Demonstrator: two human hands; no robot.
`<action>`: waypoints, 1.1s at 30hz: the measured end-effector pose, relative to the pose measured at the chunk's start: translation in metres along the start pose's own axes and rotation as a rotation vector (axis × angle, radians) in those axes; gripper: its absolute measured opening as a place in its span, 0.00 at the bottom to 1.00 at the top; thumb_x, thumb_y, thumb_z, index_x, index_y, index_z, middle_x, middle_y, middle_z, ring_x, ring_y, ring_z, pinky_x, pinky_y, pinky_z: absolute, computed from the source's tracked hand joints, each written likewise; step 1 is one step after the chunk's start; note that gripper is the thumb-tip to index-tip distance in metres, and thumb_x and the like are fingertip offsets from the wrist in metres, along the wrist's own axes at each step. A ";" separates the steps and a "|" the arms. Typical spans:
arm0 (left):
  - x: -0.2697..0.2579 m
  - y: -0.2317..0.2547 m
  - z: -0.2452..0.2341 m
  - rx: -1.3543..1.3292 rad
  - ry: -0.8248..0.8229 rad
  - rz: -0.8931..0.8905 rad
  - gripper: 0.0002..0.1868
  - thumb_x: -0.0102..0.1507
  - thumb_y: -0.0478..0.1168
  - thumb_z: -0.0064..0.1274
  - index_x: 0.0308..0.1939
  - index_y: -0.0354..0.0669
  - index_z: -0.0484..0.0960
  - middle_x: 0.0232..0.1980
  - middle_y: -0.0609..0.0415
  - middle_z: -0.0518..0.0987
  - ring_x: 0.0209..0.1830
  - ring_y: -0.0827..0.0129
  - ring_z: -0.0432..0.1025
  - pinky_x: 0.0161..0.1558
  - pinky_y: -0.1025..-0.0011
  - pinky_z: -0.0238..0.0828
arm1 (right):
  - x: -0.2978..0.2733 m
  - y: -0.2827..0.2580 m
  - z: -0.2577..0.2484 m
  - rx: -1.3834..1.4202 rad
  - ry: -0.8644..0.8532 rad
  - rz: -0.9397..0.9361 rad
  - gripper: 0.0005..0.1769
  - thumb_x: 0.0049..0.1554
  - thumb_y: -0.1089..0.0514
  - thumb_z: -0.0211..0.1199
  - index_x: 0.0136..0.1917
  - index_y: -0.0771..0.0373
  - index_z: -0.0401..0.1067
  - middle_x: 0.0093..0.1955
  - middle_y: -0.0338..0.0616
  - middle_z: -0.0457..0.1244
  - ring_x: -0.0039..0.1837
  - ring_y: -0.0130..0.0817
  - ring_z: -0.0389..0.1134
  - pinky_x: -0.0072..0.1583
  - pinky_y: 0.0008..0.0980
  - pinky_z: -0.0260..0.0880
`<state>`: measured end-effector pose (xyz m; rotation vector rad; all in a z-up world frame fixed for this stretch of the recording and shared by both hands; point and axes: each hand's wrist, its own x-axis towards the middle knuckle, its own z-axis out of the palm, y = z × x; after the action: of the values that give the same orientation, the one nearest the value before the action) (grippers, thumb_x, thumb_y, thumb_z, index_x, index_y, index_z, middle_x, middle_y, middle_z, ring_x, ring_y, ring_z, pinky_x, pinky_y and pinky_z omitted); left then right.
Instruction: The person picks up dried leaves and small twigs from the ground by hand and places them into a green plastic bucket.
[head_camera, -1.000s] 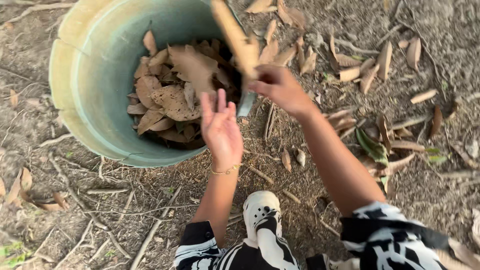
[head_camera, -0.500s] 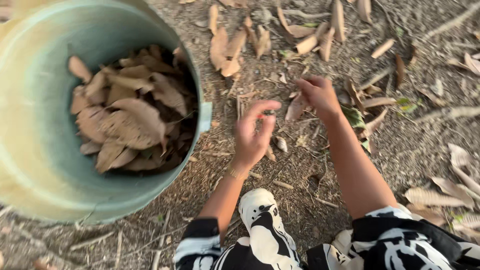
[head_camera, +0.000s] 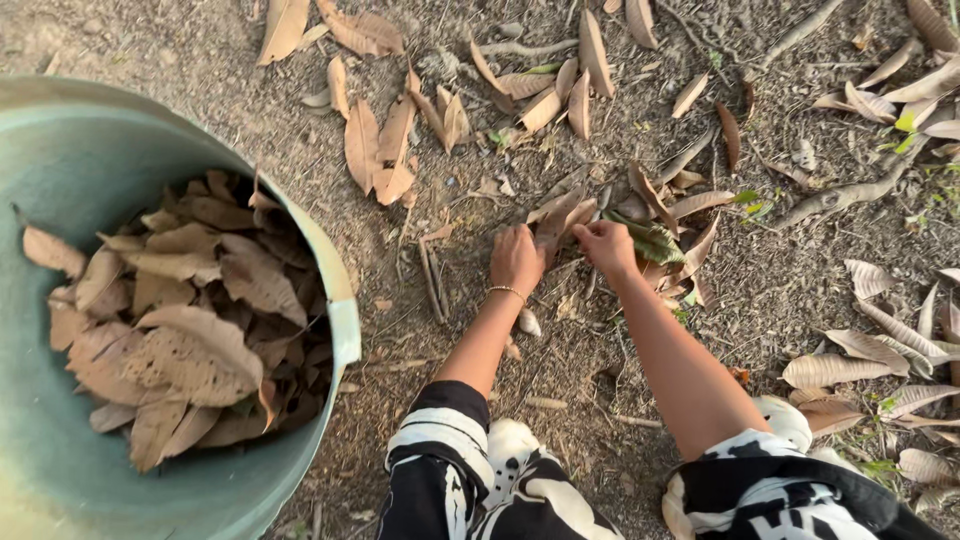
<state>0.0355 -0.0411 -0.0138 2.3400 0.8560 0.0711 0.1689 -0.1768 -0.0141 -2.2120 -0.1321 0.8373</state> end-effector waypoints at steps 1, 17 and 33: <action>0.001 0.002 -0.003 -0.015 -0.079 -0.064 0.19 0.63 0.46 0.58 0.50 0.35 0.77 0.50 0.40 0.80 0.52 0.49 0.75 0.55 0.56 0.73 | 0.003 -0.003 0.003 0.003 0.001 -0.001 0.18 0.59 0.49 0.68 0.50 0.67 0.80 0.37 0.43 0.70 0.34 0.29 0.66 0.39 0.34 0.67; -0.026 0.014 -0.094 -0.860 0.159 -0.137 0.18 0.67 0.44 0.61 0.29 0.35 0.77 0.23 0.54 0.76 0.20 0.79 0.64 0.25 0.79 0.60 | -0.011 -0.055 -0.004 0.335 0.009 -0.120 0.08 0.62 0.60 0.61 0.50 0.68 0.76 0.33 0.41 0.66 0.31 0.26 0.62 0.32 0.29 0.60; -0.173 0.019 -0.329 -2.183 0.913 -0.068 0.17 0.69 0.46 0.42 0.59 0.43 0.68 0.56 0.47 0.78 0.53 0.67 0.75 0.56 0.71 0.71 | -0.140 -0.248 0.058 0.663 -0.639 -0.314 0.06 0.63 0.62 0.62 0.43 0.60 0.69 0.32 0.35 0.60 0.29 0.21 0.56 0.30 0.22 0.50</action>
<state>-0.1739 0.0257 0.2869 0.0989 0.5162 1.2984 0.0632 -0.0120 0.2003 -1.2220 -0.4280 1.1730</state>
